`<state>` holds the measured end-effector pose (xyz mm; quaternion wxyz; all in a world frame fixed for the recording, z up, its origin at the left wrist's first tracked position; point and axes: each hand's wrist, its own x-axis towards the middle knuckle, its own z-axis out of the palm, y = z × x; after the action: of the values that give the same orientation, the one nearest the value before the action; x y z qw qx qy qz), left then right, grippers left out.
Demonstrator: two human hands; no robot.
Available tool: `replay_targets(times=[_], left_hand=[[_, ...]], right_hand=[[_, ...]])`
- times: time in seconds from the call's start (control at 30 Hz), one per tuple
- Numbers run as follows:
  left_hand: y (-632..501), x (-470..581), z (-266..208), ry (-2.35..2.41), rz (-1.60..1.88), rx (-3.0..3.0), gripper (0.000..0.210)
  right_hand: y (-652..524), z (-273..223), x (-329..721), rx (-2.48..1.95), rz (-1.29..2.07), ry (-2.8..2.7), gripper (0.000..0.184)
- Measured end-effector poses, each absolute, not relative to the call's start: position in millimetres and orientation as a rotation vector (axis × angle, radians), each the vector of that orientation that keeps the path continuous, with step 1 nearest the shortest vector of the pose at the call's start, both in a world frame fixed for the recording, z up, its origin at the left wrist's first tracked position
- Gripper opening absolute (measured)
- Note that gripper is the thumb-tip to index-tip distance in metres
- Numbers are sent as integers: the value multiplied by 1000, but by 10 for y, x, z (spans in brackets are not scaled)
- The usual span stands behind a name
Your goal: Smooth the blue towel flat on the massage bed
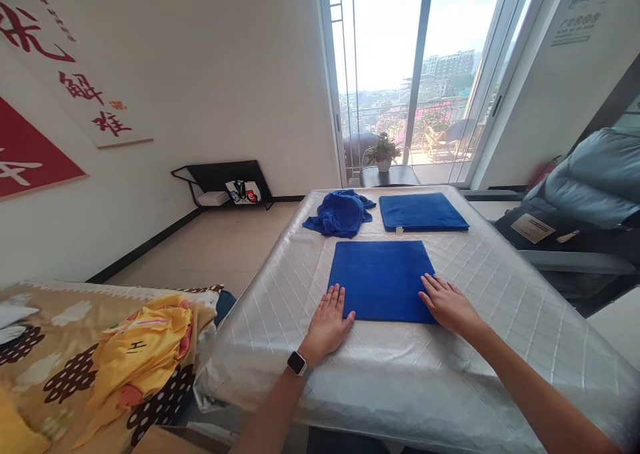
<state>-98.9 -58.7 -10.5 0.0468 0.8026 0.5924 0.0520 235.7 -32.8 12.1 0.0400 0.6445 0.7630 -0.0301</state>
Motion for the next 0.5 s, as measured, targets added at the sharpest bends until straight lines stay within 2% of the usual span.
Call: replay_targets(times=[0.13, 0.37, 0.5], left_hand=[[-603, -992, -95, 1839, 125, 2460, 74], [-448, -817, 97, 1926, 68, 2432, 89], [-111, 6, 243, 1590, 246, 2693, 80]], right_hand=[[-32, 150, 2232, 2098, 7, 2355, 67], [150, -195, 2211, 2253, -25, 2355, 67], [135, -235, 2244, 2258, -15, 2381, 66]])
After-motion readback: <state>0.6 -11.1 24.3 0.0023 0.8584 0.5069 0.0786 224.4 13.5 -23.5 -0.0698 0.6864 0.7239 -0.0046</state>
